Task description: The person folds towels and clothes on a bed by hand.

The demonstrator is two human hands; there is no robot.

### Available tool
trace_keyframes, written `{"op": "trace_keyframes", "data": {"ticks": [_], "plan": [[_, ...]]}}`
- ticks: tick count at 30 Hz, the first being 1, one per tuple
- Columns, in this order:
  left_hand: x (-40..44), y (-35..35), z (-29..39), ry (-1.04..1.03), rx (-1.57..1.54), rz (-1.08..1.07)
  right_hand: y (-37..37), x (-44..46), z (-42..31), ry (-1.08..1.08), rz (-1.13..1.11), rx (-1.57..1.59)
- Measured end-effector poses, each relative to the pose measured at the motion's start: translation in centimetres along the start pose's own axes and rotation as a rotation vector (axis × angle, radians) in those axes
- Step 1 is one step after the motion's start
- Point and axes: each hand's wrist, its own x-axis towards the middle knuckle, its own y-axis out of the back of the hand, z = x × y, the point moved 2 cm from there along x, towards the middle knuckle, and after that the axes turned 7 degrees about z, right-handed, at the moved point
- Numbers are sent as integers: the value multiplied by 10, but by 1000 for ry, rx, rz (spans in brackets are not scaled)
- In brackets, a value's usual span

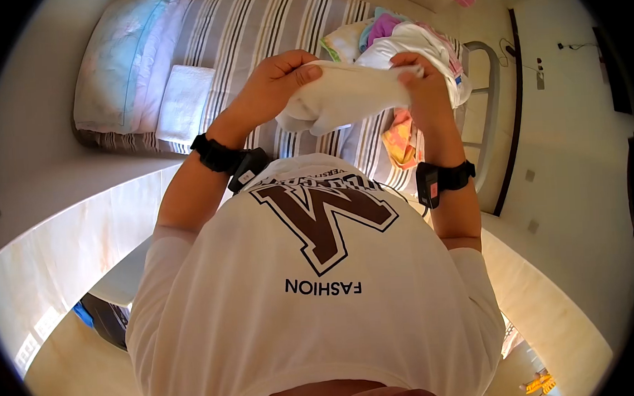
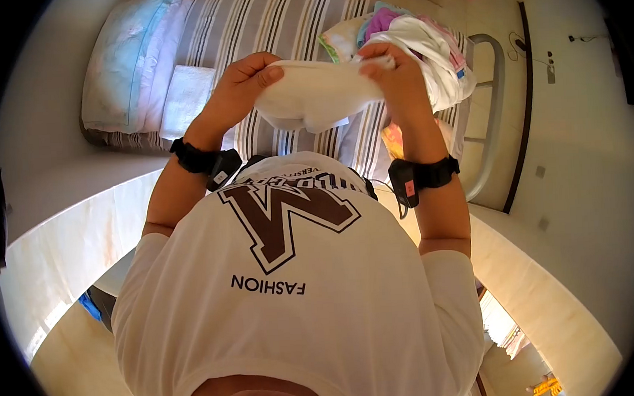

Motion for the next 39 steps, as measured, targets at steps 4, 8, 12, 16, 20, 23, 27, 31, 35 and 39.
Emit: {"op": "trace_keyframes", "data": {"ticks": [4,8,12,16,20,23,27,31,35,39], "plan": [[-6,0,4,68,7,-32,-7,-23,26,-185,-220,-187],[-12,2,4,-48,2,25,-2,-25,33,-251,-18,-34],[-8,10,-5,-345,239,-104,6,-22,33,-138,-32,215],[-12,2,1,-385,377,-35,-2,-32,15,-99,-26,259],[-16,3,-5,-314,431,-76,-1,-34,11,-20,-32,218],[-20,5,-10,-243,332,-74,4,-32,18,8,-40,219],[-29,3,-11,-136,202,-29,12,-26,33,-36,-26,225],[-30,-1,-10,-225,303,-46,7,-24,36,-55,45,206],[-26,2,-20,-167,295,-6,1,-37,15,101,2,129],[-28,7,-28,-120,178,-42,3,-29,20,65,-35,-17]]}}
